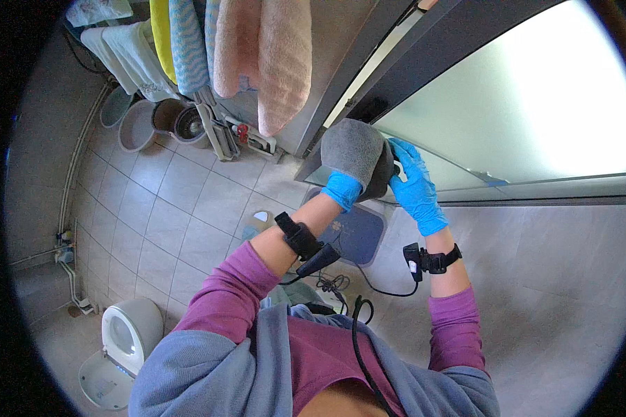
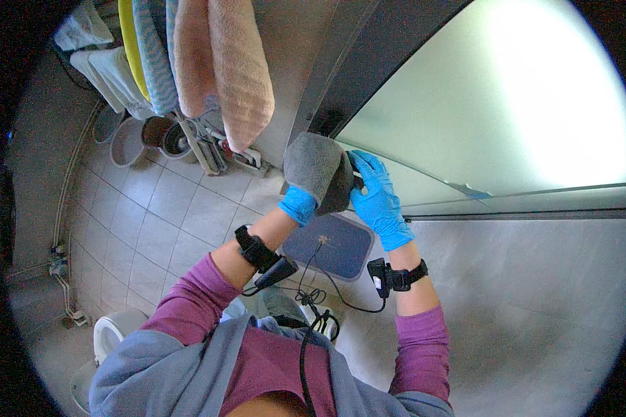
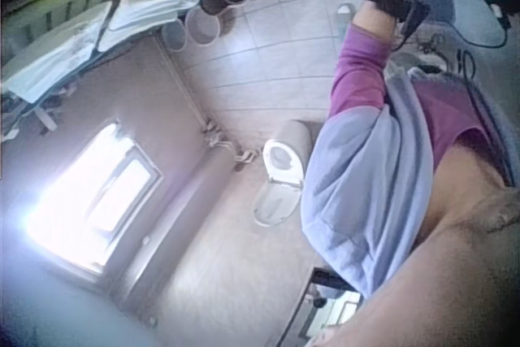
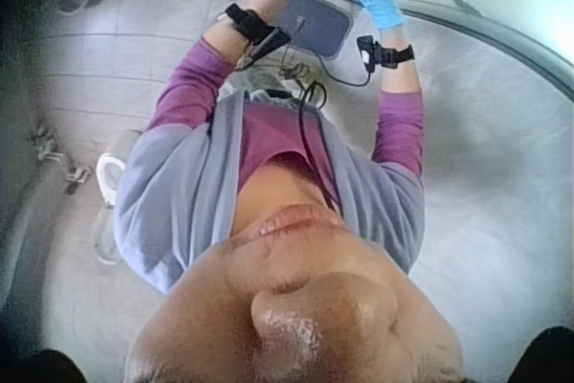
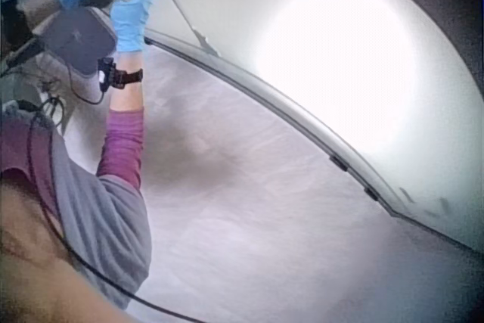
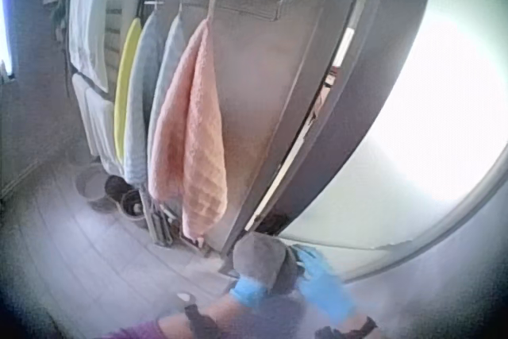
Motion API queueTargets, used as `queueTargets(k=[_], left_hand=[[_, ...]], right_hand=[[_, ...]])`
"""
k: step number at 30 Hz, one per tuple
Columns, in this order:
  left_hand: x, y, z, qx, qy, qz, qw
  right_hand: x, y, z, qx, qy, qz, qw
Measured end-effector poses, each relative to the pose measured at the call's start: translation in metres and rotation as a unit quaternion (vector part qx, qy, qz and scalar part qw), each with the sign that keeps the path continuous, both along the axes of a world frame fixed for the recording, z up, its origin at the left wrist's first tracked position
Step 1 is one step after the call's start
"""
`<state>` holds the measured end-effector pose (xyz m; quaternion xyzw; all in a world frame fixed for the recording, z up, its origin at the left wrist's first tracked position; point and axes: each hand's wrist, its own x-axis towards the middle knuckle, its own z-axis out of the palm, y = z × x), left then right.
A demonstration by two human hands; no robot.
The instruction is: The person wipes a frosted glass door with a cloth, cleaning the frame and surface in a bathroom. They then move to a kitchen area and rinse the cloth in the sink.
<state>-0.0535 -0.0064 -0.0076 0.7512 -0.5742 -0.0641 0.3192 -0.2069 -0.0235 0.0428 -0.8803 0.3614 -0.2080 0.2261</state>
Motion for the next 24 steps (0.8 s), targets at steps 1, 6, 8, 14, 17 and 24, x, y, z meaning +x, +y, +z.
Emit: queueTargets(k=[1,6,8,14,17,24], left_hand=[[0.002,0.002,-0.003,-0.033,-0.040,-0.027,0.998],[0.035,0.007,0.000,-0.078,0.092,-0.107,0.987],[0.047,0.005,0.016,-0.034,0.086,-0.138,0.986],[0.050,0.000,0.068,0.069,-0.094,-0.168,0.979],[0.056,-0.005,0.068,0.072,-0.021,-0.182,0.980],[0.069,-0.018,0.041,0.188,0.122,-0.201,0.954]], right_hand=[[0.000,0.000,-0.001,0.000,-0.007,0.007,1.000],[-0.003,-0.001,-0.006,-0.011,0.010,-0.002,1.000],[-0.004,-0.001,-0.008,-0.019,0.023,-0.005,1.000],[-0.002,0.003,-0.010,-0.028,0.014,-0.043,0.999],[0.000,0.005,-0.008,-0.029,-0.021,-0.038,0.999],[-0.001,0.000,-0.012,-0.027,-0.034,-0.023,0.999]])
